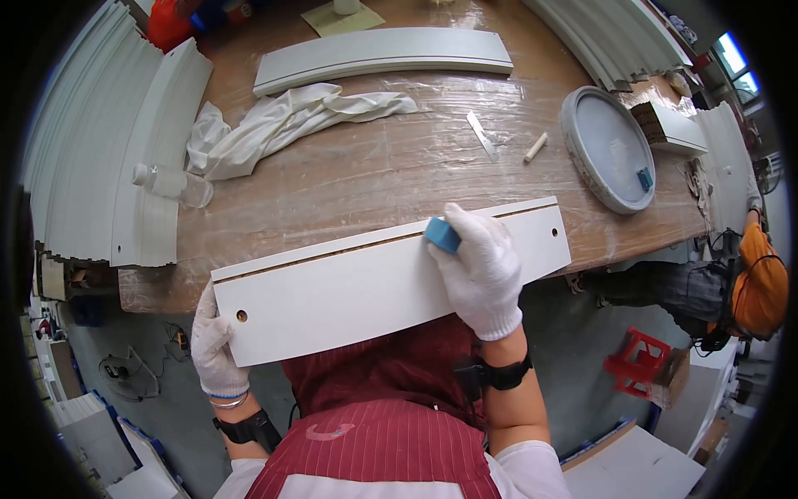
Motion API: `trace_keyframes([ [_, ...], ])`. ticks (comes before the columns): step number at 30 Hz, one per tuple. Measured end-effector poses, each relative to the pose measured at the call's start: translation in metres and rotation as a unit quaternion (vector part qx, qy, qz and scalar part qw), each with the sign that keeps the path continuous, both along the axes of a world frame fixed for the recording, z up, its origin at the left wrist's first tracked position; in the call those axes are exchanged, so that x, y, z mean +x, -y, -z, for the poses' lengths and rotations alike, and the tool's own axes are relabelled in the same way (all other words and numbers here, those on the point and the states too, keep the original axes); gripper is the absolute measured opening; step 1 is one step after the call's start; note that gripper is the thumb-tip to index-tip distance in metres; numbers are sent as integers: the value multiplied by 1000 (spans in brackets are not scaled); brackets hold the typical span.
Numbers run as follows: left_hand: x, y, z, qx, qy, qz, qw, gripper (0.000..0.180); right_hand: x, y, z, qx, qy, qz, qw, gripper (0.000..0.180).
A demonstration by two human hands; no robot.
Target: Wiping and cleaning white furniture panels at a workbench in a factory.
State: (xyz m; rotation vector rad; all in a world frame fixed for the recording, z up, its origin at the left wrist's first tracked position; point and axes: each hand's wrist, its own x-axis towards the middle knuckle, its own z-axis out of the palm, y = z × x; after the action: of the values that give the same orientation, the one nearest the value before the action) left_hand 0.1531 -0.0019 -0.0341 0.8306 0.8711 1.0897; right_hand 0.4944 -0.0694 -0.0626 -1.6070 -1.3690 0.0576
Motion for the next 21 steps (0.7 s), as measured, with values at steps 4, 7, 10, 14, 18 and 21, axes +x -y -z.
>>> trace_keyframes([
  [4, -1, 8, -8, -8, -8, -27, 1000, 89, -18, -15, -20, 11, 85, -61, 994, 51],
  [7, 1, 10, -12, -5, 0, -25, 1000, 88, -24, -17, -27, -1, 107, -109, 988, 52],
  [10, 0, 11, -15, -9, 10, -9, 1000, 87, -19, -14, -27, -8, 112, -105, 988, 51],
  [14, -2, 12, -12, -10, 9, -20, 1000, 85, -26, -14, -29, 2, 105, -117, 988, 51],
  [18, -1, 13, -14, -7, 7, -16, 1000, 84, -23, -12, -30, -5, 132, -122, 984, 51],
  [21, 0, 13, -15, -8, 10, -11, 1000, 83, -25, -13, -29, -8, 137, -116, 984, 51],
])
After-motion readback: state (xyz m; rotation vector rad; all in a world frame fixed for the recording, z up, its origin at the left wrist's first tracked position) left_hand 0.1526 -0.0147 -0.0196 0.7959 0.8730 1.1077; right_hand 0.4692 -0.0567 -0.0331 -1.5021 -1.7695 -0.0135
